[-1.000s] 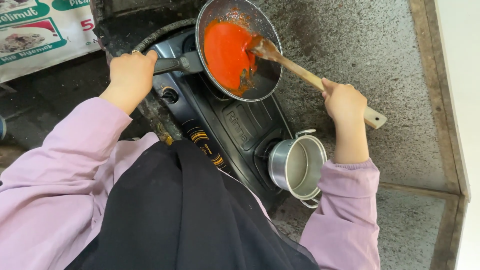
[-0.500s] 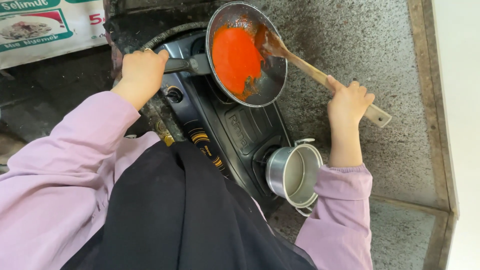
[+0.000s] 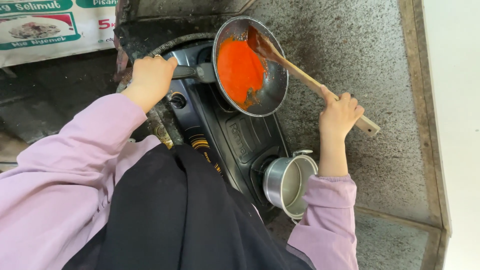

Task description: Stirring red sauce in a pan on a gas stove while adding ingredients from a small container with a spoon.

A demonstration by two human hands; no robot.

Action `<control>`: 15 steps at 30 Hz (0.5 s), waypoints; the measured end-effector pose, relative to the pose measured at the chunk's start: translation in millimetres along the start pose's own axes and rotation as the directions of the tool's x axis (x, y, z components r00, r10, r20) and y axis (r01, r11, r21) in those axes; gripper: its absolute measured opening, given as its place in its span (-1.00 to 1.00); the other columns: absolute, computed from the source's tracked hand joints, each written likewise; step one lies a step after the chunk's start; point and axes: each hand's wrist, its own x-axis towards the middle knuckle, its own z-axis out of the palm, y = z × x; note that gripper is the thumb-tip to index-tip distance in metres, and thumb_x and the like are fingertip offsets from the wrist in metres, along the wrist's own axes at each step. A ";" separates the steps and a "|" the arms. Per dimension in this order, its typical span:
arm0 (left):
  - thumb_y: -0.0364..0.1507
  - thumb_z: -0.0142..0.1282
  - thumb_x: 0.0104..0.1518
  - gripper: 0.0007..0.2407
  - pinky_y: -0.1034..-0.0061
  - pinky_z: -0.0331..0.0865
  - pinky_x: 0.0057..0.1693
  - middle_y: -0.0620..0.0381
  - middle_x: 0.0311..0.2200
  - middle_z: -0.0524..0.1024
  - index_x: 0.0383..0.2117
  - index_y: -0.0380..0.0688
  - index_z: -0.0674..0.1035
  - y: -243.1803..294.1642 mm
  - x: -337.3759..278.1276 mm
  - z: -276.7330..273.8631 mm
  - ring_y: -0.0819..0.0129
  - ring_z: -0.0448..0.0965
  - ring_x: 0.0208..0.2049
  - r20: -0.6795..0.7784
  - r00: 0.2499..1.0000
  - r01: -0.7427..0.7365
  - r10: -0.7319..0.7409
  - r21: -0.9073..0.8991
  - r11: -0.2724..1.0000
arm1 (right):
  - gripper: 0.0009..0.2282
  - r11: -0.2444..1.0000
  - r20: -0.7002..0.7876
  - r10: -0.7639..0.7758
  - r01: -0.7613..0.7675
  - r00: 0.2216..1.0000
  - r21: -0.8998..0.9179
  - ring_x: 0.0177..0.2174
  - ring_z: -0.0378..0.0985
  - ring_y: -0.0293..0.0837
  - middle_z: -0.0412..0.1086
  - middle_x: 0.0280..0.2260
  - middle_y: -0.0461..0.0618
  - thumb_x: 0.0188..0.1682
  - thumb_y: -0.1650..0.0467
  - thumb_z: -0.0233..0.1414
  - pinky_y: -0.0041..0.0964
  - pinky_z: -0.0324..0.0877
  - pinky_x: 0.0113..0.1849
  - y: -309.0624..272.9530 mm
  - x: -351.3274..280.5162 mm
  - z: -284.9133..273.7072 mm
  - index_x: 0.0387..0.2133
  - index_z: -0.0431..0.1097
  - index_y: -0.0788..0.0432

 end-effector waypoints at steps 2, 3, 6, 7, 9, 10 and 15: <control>-0.57 0.27 0.03 -0.75 0.26 0.44 -0.39 0.02 -0.61 0.54 -0.15 0.02 0.67 0.1 0.3 1.2 0.15 0.61 -0.57 0.022 1.000 0.002 -0.002 -0.012 1.000 | -0.72 1.000 -0.084 -0.009 0.008 0.996 -0.013 -0.35 0.38 0.07 0.34 -0.37 0.02 0.04 0.41 0.11 -0.04 0.08 -0.19 4.3 0.8 -9.1 -0.10 0.60 -0.33; -0.56 0.27 0.03 -0.74 0.28 0.43 -0.40 0.02 -0.62 0.54 -0.14 0.05 0.67 0.2 0.7 1.9 0.17 0.60 -0.59 0.027 1.000 0.002 -0.003 0.004 1.000 | -0.73 0.998 -0.138 -0.021 0.014 0.990 -0.056 -0.36 0.37 0.06 0.33 -0.38 0.02 0.02 0.42 0.11 -0.05 0.08 -0.20 8.0 1.4 -12.8 -0.13 0.60 -0.31; -0.53 0.27 0.06 -0.76 0.29 0.43 -0.40 0.02 -0.62 0.54 -0.15 0.06 0.67 1.6 0.8 0.7 0.17 0.59 -0.59 0.019 1.000 0.000 0.000 0.019 1.000 | -0.78 0.991 -0.206 -0.020 -0.007 0.978 -0.133 -0.39 0.35 0.01 0.32 -0.41 0.01 0.02 0.42 0.13 -0.09 0.08 -0.22 7.0 -3.3 -3.3 -0.17 0.60 -0.25; -0.51 0.27 0.08 -0.79 0.28 0.43 -0.40 0.01 -0.62 0.54 -0.16 0.04 0.67 1.9 -0.3 -0.1 0.15 0.60 -0.58 0.007 1.000 0.000 0.000 0.015 1.000 | -0.83 0.986 -0.220 -0.009 -0.028 0.975 -0.165 -0.40 0.35 -0.02 0.31 -0.44 -0.02 0.03 0.40 0.15 -0.11 0.08 -0.24 4.3 -5.8 2.9 -0.20 0.59 -0.20; -0.52 0.25 0.08 -0.76 0.30 0.44 -0.41 0.02 -0.62 0.54 -0.12 0.05 0.66 2.1 0.6 0.3 0.18 0.60 -0.59 0.030 1.000 -0.007 0.006 0.017 1.000 | -0.89 0.994 -0.179 -0.005 -0.015 0.984 -0.112 -0.43 0.36 0.00 0.30 -0.48 -0.02 -0.03 0.39 0.17 -0.09 0.10 -0.29 -6.1 -21.3 30.2 -0.29 0.58 -0.15; -0.53 0.24 0.07 -0.73 0.32 0.45 -0.42 0.04 -0.62 0.55 -0.09 0.06 0.66 1.2 2.3 -0.4 0.20 0.60 -0.60 0.050 0.999 -0.014 0.013 0.021 1.000 | -0.94 0.998 -0.139 -0.002 -0.007 0.990 -0.058 -0.46 0.37 0.03 0.28 -0.52 -0.02 -0.09 0.37 0.19 -0.06 0.12 -0.35 -11.6 -27.9 44.2 -0.38 0.57 -0.10; -0.56 0.25 0.04 -0.70 0.34 0.45 -0.42 0.03 -0.60 0.55 -0.08 0.05 0.64 0.2 1.0 -4.3 0.23 0.60 -0.59 0.068 0.998 -0.019 0.017 0.027 0.999 | -0.80 0.980 0.493 0.002 -0.100 0.870 0.173 -0.39 0.58 0.14 0.37 -0.39 0.06 -0.10 0.34 0.16 0.01 0.43 -0.38 -25.6 -43.5 16.1 -0.19 0.54 -0.06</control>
